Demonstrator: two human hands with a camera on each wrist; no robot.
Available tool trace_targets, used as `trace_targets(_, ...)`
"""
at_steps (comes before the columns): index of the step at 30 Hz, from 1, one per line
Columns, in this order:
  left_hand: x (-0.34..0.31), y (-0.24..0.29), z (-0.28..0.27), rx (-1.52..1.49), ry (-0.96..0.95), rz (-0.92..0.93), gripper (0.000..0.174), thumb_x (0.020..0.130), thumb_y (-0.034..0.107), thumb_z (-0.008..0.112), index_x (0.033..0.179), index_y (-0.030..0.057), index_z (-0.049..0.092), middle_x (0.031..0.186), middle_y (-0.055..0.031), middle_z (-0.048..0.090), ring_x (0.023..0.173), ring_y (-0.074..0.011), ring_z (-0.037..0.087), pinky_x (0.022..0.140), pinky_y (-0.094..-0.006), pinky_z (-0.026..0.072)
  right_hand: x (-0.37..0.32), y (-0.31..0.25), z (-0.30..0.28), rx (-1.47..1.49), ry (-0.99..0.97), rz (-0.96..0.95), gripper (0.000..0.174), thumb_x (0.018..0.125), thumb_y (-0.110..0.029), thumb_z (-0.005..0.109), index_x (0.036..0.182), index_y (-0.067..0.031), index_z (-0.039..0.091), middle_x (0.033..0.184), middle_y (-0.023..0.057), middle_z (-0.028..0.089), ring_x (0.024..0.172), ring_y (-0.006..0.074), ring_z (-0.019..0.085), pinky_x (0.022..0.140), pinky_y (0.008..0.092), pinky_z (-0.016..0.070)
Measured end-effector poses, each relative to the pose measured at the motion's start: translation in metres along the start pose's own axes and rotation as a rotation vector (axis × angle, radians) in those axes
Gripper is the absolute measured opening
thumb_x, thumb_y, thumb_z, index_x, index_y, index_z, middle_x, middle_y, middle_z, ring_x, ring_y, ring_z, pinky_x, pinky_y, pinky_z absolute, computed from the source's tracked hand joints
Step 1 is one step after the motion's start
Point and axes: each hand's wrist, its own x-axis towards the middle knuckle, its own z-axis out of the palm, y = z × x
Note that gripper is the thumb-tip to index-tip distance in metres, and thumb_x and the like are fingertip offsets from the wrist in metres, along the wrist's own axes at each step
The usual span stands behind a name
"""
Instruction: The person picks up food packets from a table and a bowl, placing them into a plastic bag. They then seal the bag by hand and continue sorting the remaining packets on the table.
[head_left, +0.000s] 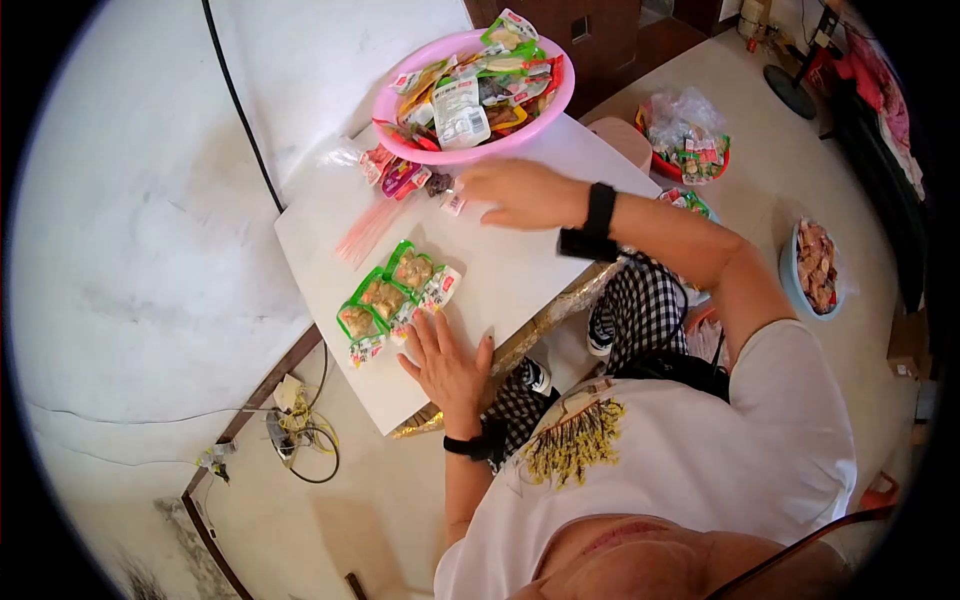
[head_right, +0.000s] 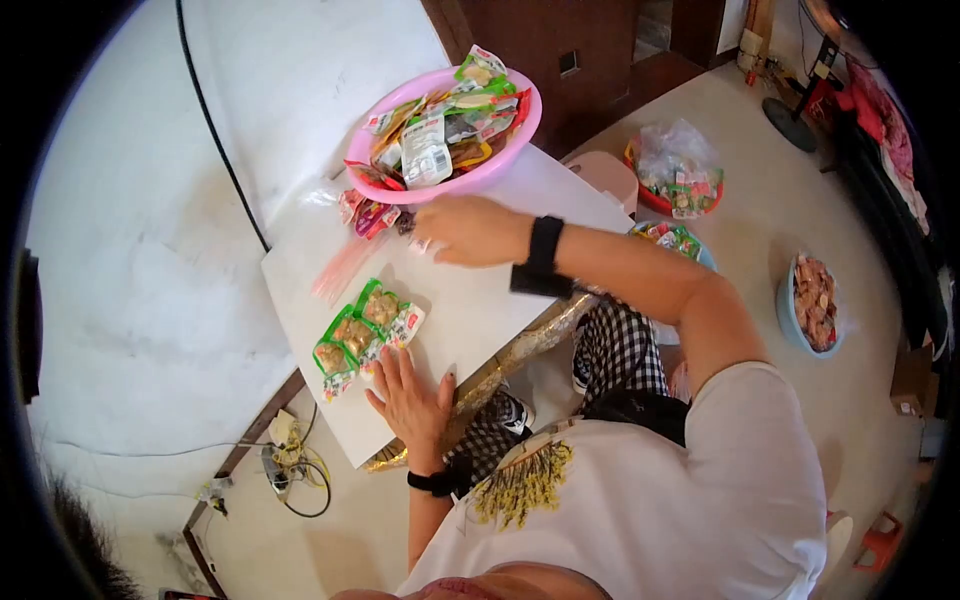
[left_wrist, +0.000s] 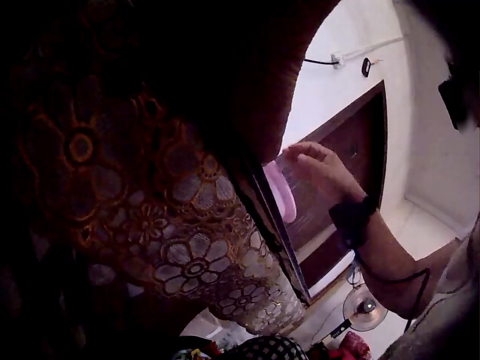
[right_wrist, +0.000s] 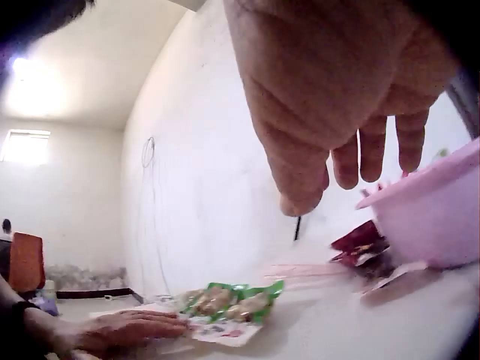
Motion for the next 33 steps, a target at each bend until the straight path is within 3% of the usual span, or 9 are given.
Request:
trace_targets(7, 0.002, 0.001, -0.001, 0.006, -0.046, -0.017, 0.078, 0.076, 0.053, 0.065, 0.138, 0.0111, 0.046, 0.148, -0.0182, 0.036, 0.138, -0.0377, 0.03, 0.107, -0.0627, 0.0188, -0.022, 0.101, -0.069, -0.201, 0.145, 0.215, 0.02, 0.082, -0.014, 0.059, 0.097, -0.0012, 0.063, 0.104, 0.0162, 0.063, 0.098, 0.0345, 0.058, 0.086, 0.0433, 0.0463)
trace_targets(10, 0.003, 0.001, 0.0, 0.004, -0.045, -0.02, 0.077, 0.076, 0.053, 0.066, 0.137, 0.0109, 0.047, 0.148, -0.0178, 0.035, 0.138, -0.0374, 0.03, 0.107, -0.062, 0.0185, -0.018, 0.151, -0.095, -0.239, 0.132, 0.417, 0.018, 0.083, -0.015, 0.056, 0.094, -0.0028, 0.065, 0.097, 0.0178, 0.065, 0.09, 0.0365, 0.061, 0.081, 0.044, 0.0481)
trace_targets(13, 0.004, 0.002, -0.002, 0.014, -0.072, -0.031, 0.076, 0.075, 0.052, 0.066, 0.137, 0.011, 0.048, 0.149, -0.0176, 0.035, 0.138, -0.0374, 0.03, 0.108, -0.0619, 0.0182, -0.006, 0.207, -0.109, -0.34, 0.079, 0.459, 0.02, 0.082, -0.017, 0.055, 0.09, -0.0049, 0.068, 0.086, 0.0196, 0.065, 0.083, 0.0384, 0.062, 0.077, 0.0449, 0.0493)
trace_targets(15, 0.005, 0.003, -0.003, 0.014, -0.09, -0.037, 0.076, 0.073, 0.05, 0.067, 0.135, 0.0108, 0.049, 0.149, -0.0173, 0.034, 0.138, -0.0378, 0.029, 0.108, -0.0619, 0.0182, 0.006, 0.233, -0.112, -0.426, -0.084, 0.486, 0.016, 0.083, -0.014, 0.056, 0.09, -0.0039, 0.067, 0.09, 0.0188, 0.065, 0.085, 0.037, 0.061, 0.078, 0.0441, 0.049)
trace_targets(19, 0.007, 0.002, -0.002, 0.023, -0.121, -0.044, 0.075, 0.071, 0.05, 0.068, 0.133, 0.01, 0.052, 0.15, -0.0184, 0.033, 0.138, -0.0382, 0.029, 0.108, -0.0615, 0.018, 0.032, 0.241, -0.106, -0.433, -0.312, 0.736, 0.016, 0.081, -0.013, 0.058, 0.09, -0.0059, 0.069, 0.093, 0.0181, 0.065, 0.09, 0.0349, 0.062, 0.079, 0.0439, 0.0489)
trace_targets(23, 0.007, 0.001, -0.001, 0.027, -0.123, -0.042, 0.075, 0.073, 0.053, 0.066, 0.132, 0.0088, 0.052, 0.149, -0.0199, 0.033, 0.138, -0.0388, 0.03, 0.108, -0.0604, 0.0178, 0.044, 0.256, -0.094, -0.501, -0.375, 0.691, 0.024, 0.077, -0.005, 0.059, 0.097, -0.0094, 0.07, 0.104, 0.0162, 0.066, 0.096, 0.0345, 0.062, 0.082, 0.0441, 0.0493)
trace_targets(24, 0.006, 0.0, 0.0, 0.026, -0.119, -0.038, 0.075, 0.074, 0.054, 0.065, 0.132, 0.0086, 0.052, 0.149, -0.0199, 0.033, 0.137, -0.0388, 0.03, 0.108, -0.0601, 0.0179, 0.043, 0.267, -0.085, -0.482, -0.373, 0.728, 0.035, 0.075, -0.003, 0.06, 0.108, -0.0126, 0.068, 0.111, 0.0159, 0.065, 0.1, 0.0345, 0.062, 0.084, 0.0433, 0.0498)
trace_targets(27, 0.005, -0.002, 0.003, 0.027, -0.103, -0.031, 0.075, 0.075, 0.056, 0.062, 0.131, 0.0079, 0.053, 0.149, -0.02, 0.034, 0.137, -0.0386, 0.03, 0.108, -0.0594, 0.0182, 0.049, 0.253, -0.086, -0.475, -0.432, 0.691, 0.048, 0.074, -0.001, 0.059, 0.12, -0.0174, 0.062, 0.114, 0.0163, 0.064, 0.103, 0.0334, 0.061, 0.086, 0.0426, 0.0498)
trace_targets(33, 0.005, -0.002, 0.002, 0.035, -0.104, -0.021, 0.075, 0.077, 0.06, 0.059, 0.131, 0.0073, 0.054, 0.148, -0.0199, 0.035, 0.137, -0.0381, 0.031, 0.107, -0.0587, 0.0194, 0.055, 0.246, -0.086, -0.52, -0.472, 0.721, 0.054, 0.075, 0.001, 0.059, 0.124, -0.0218, 0.059, 0.11, 0.0152, 0.064, 0.104, 0.0375, 0.06, 0.085, 0.0443, 0.0497)
